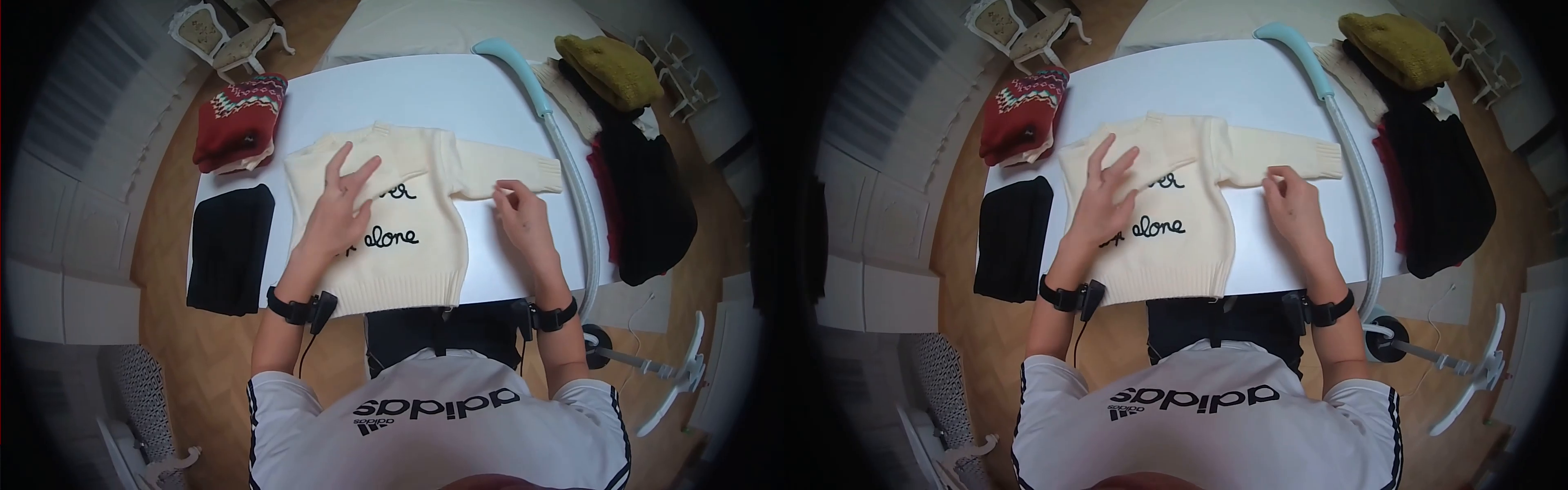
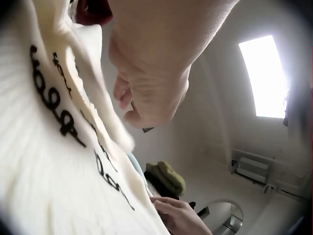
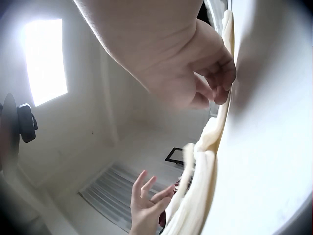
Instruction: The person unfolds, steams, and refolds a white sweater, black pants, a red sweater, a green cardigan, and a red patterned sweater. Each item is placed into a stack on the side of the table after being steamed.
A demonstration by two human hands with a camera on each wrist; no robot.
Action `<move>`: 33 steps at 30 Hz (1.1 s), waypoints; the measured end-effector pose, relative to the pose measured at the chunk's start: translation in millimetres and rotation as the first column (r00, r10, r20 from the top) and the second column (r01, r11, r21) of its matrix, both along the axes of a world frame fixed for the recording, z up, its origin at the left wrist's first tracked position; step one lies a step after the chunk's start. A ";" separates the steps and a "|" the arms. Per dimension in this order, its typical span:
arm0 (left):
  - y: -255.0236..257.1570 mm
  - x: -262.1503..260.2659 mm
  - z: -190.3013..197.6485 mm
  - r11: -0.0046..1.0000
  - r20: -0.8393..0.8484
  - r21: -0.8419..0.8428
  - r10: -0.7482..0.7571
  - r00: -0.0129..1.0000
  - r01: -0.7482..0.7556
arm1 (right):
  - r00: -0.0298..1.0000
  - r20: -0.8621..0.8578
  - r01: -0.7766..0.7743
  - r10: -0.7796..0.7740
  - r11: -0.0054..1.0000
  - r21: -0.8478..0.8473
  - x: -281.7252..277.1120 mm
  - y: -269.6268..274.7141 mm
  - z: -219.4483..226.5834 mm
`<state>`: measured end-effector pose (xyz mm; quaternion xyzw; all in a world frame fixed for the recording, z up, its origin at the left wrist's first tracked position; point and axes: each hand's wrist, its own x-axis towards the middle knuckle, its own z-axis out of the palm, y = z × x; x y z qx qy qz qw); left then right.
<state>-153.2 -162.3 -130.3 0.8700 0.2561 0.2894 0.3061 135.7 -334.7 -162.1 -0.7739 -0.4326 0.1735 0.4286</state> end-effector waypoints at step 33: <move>14.2 -41.8 -39.2 0.962 -0.106 -0.248 0.086 0.991 -0.110 | 0.994 -0.105 0.090 -0.016 0.654 0.751 -0.3 92.4 71.9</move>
